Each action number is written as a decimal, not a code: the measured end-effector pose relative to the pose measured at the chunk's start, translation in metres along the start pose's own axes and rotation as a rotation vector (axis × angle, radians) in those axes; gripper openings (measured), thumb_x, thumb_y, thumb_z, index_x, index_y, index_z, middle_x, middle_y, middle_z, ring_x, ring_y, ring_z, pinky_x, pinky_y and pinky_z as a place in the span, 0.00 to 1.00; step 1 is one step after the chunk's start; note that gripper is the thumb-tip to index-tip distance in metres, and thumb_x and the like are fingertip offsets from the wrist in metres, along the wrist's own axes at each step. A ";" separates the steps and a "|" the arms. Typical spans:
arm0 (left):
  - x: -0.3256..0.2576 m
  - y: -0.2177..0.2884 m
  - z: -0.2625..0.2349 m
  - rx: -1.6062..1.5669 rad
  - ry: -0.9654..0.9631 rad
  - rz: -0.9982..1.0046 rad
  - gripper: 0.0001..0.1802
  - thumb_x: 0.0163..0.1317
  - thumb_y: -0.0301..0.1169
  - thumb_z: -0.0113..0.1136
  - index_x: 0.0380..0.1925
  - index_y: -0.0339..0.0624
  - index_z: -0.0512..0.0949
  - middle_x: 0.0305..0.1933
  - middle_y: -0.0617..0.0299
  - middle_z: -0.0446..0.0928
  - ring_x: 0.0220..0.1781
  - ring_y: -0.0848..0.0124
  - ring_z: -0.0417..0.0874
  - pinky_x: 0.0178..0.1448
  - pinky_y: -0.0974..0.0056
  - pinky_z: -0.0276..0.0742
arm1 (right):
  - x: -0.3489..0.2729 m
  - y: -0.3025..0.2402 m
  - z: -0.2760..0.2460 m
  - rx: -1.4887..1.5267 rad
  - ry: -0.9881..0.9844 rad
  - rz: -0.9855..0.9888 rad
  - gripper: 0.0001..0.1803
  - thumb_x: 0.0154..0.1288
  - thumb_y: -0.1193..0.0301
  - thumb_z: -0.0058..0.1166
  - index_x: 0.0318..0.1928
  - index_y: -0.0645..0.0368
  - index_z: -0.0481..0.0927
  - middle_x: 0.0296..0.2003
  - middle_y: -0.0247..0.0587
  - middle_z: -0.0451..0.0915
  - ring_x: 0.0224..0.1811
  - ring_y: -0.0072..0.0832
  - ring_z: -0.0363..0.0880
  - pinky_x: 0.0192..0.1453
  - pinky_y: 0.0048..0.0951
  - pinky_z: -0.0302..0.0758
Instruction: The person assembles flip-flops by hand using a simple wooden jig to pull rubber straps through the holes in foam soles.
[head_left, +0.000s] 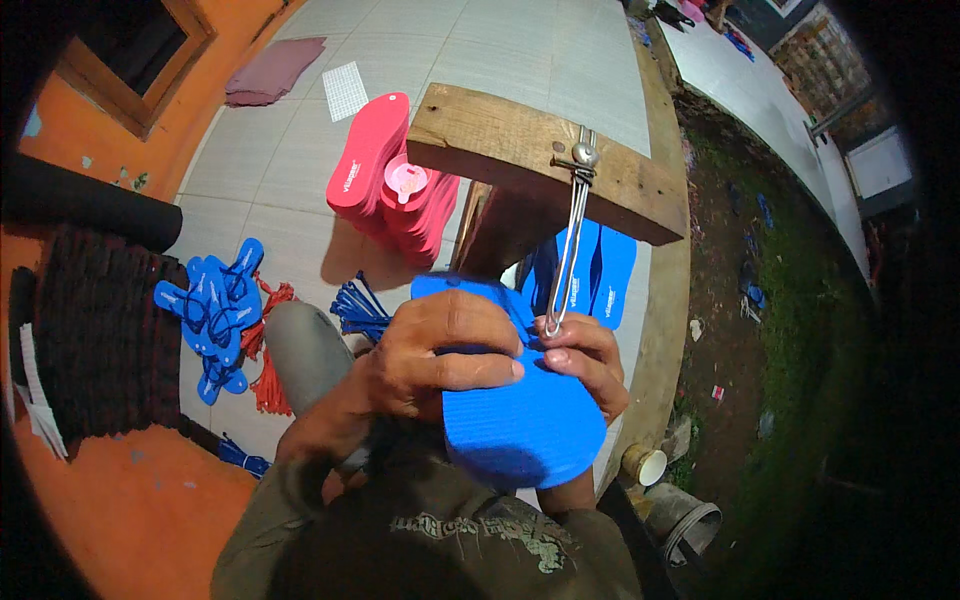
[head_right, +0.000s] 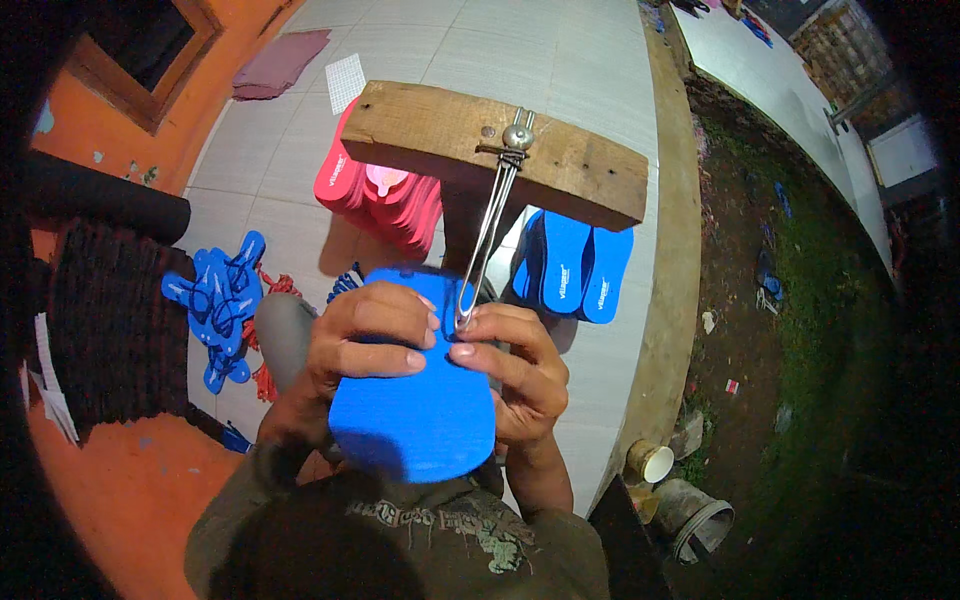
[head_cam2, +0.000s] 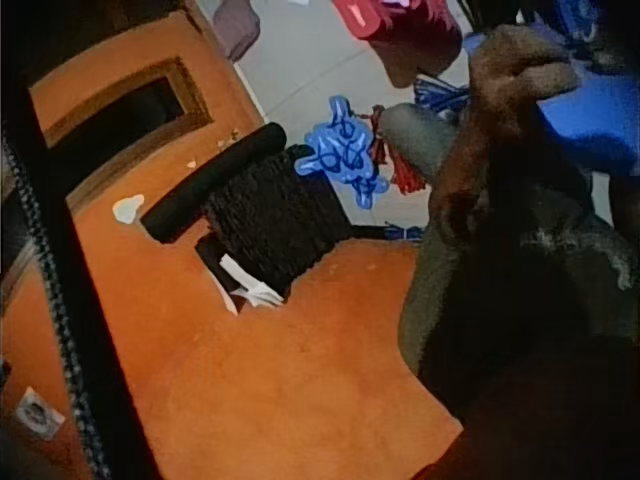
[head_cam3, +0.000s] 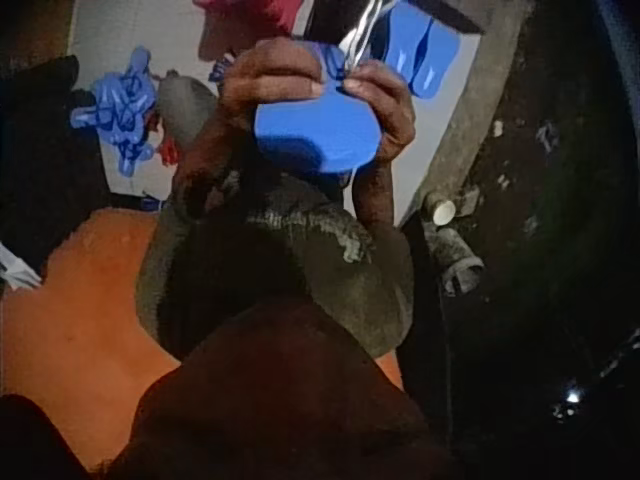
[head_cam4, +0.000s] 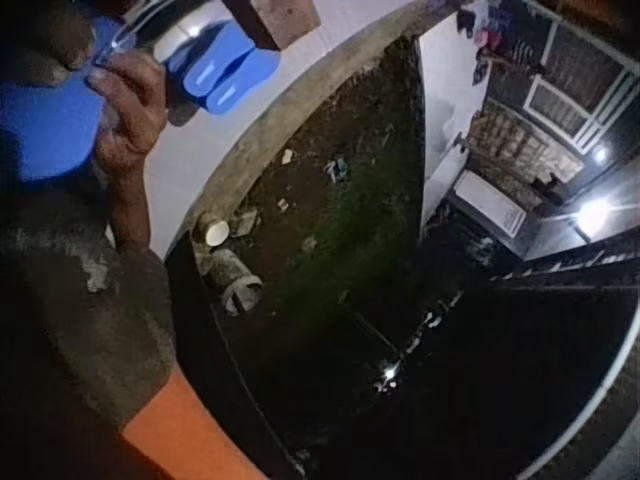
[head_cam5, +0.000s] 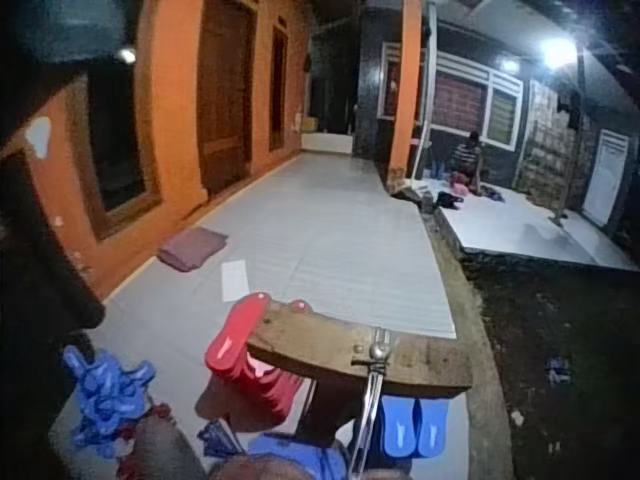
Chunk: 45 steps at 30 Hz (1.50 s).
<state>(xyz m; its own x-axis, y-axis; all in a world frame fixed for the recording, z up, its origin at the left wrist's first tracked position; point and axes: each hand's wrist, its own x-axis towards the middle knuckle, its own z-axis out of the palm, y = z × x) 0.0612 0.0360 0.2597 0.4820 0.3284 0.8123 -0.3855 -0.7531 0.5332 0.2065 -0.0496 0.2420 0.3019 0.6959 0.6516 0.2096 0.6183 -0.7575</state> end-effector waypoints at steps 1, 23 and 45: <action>0.005 0.000 -0.003 0.037 -0.022 0.022 0.14 0.43 0.30 0.59 0.33 0.39 0.77 0.34 0.56 0.75 0.36 0.62 0.77 0.39 0.60 0.74 | 0.002 0.003 -0.002 0.021 -0.007 -0.022 0.12 0.47 0.70 0.60 0.34 0.60 0.80 0.34 0.44 0.76 0.40 0.37 0.74 0.43 0.34 0.72; 0.018 0.002 -0.005 0.076 -0.063 -0.198 0.13 0.44 0.31 0.59 0.32 0.43 0.75 0.35 0.63 0.76 0.36 0.65 0.74 0.40 0.60 0.70 | 0.023 0.005 -0.009 0.016 -0.033 0.006 0.09 0.46 0.68 0.63 0.29 0.57 0.81 0.35 0.43 0.77 0.41 0.39 0.76 0.44 0.34 0.74; 0.034 -0.011 0.009 0.437 0.125 -0.513 0.26 0.41 0.34 0.68 0.40 0.39 0.69 0.36 0.53 0.69 0.37 0.56 0.70 0.41 0.56 0.66 | 0.043 0.015 0.000 -0.226 0.257 0.189 0.07 0.50 0.76 0.61 0.27 0.61 0.74 0.27 0.39 0.73 0.27 0.24 0.73 0.29 0.21 0.69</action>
<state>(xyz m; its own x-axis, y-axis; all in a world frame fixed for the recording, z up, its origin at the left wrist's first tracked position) 0.0889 0.0504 0.2795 0.4145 0.7486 0.5176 0.2333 -0.6371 0.7346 0.2225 -0.0099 0.2589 0.5721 0.6579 0.4897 0.3188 0.3717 -0.8719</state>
